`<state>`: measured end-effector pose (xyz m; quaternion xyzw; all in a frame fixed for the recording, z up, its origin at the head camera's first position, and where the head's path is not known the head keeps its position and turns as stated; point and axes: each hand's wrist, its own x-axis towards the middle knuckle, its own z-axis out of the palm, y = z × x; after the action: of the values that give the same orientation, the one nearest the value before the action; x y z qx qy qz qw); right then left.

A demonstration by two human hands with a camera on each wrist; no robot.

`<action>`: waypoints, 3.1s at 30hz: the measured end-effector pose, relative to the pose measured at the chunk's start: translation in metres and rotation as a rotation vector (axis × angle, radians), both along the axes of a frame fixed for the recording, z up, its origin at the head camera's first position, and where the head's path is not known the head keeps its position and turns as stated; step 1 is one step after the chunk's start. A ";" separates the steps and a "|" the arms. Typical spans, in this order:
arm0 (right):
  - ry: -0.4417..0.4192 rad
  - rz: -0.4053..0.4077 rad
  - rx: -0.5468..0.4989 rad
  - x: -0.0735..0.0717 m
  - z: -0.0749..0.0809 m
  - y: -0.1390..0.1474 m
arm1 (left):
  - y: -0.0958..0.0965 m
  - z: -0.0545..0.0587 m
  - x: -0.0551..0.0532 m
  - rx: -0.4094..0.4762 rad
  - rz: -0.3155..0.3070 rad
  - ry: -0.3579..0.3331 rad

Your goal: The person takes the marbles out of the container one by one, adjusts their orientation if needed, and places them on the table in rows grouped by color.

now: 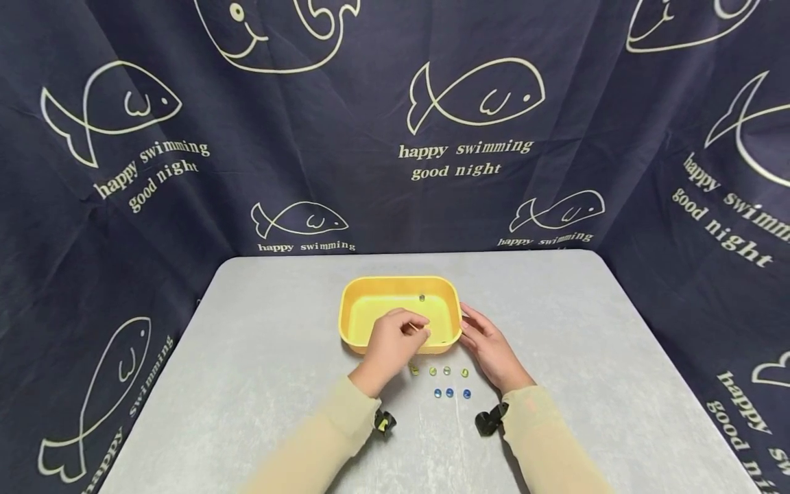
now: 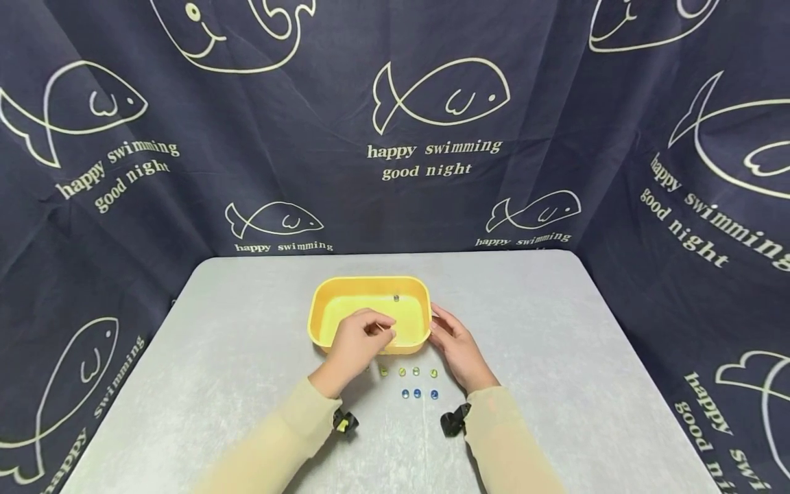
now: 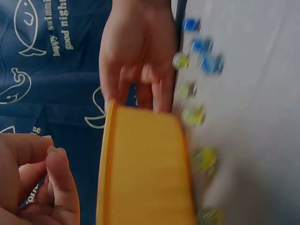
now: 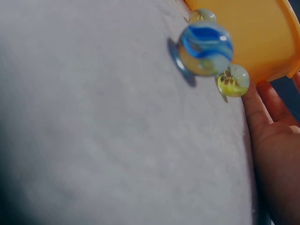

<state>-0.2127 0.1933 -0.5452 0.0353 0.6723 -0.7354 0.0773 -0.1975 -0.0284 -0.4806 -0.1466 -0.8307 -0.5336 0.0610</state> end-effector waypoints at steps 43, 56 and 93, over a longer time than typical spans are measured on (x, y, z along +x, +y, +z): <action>-0.028 0.024 -0.218 -0.006 0.000 0.008 | 0.020 -0.025 -0.115 -0.442 0.009 -0.271; -0.030 0.021 -0.209 -0.008 -0.002 0.007 | 0.022 -0.021 -0.118 -0.439 0.040 -0.331; -0.038 0.007 -0.217 -0.007 -0.001 0.005 | 0.012 -0.006 -0.116 -0.148 -0.058 -0.460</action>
<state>-0.2197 0.1981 -0.5459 0.0384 0.5872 -0.8028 0.0963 -0.3136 -0.0162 -0.4861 -0.0492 -0.8551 -0.4920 -0.1561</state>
